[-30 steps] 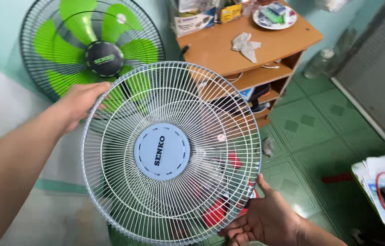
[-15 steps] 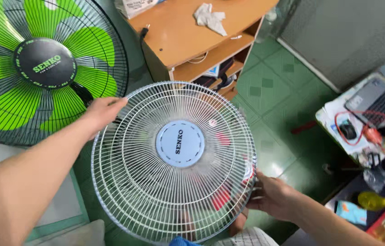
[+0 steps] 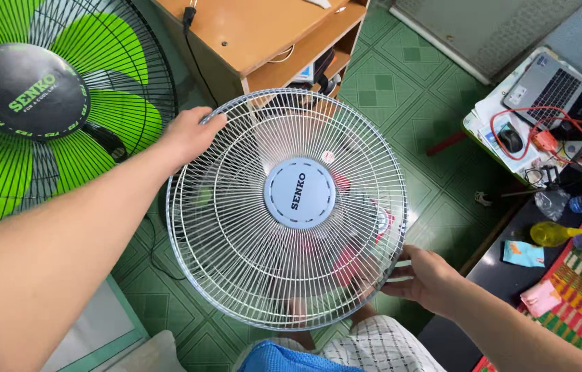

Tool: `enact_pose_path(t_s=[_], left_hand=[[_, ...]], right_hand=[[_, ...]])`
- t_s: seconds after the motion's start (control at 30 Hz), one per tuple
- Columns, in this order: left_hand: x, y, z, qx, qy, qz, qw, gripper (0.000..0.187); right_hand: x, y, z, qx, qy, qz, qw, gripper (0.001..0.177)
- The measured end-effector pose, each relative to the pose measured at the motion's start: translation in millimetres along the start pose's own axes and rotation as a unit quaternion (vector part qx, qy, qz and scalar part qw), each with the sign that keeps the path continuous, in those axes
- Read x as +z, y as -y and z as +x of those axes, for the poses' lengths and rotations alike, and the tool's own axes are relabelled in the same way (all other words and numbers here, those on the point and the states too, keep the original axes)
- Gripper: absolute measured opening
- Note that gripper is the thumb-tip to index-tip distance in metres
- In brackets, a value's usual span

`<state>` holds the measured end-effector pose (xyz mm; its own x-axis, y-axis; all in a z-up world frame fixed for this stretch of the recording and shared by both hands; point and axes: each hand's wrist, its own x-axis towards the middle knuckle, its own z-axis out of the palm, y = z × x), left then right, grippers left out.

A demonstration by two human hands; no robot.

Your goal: The person assembles a standing fan by attaching the fan blades to the motor hub, securing the front grill, and tightening the central cap. The person handles the fan blades, front grill, and central cap by hand.

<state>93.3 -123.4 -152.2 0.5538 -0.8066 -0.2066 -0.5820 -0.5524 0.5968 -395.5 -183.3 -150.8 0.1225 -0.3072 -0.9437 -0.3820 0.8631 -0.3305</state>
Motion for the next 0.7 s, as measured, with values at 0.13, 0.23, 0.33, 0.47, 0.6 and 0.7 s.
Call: enact_pose_path(t_s=[0.13,0.23,0.33,0.47,0.6,0.7], left_hand=[[5,-5,16,-0.021,0.02,-0.011,1.0,0.07],[6,-1,19,-0.04,0.042,-0.007,0.998,0.07],[11,10,18,-0.048,0.052,-0.003,0.997,0.071],[19,20,16,-0.047,0.057,-0.015,0.997,0.073],[17,17,14,-0.064,0.062,-0.023,0.996,0.072],[18,10,10,-0.071,0.067,-0.033,0.995,0.072]], right_hand=[[11,-2,-2,0.015,0.014,0.023,1.0,0.044],[19,0,-7,0.025,0.009,0.001,1.0,0.047],[26,2,-10,0.034,0.0,-0.01,0.999,0.049],[24,-6,-10,0.024,0.009,0.022,0.999,0.052],[25,-8,-7,0.026,-0.007,0.017,0.999,0.052],[24,-10,-7,0.029,-0.023,0.011,0.999,0.051]])
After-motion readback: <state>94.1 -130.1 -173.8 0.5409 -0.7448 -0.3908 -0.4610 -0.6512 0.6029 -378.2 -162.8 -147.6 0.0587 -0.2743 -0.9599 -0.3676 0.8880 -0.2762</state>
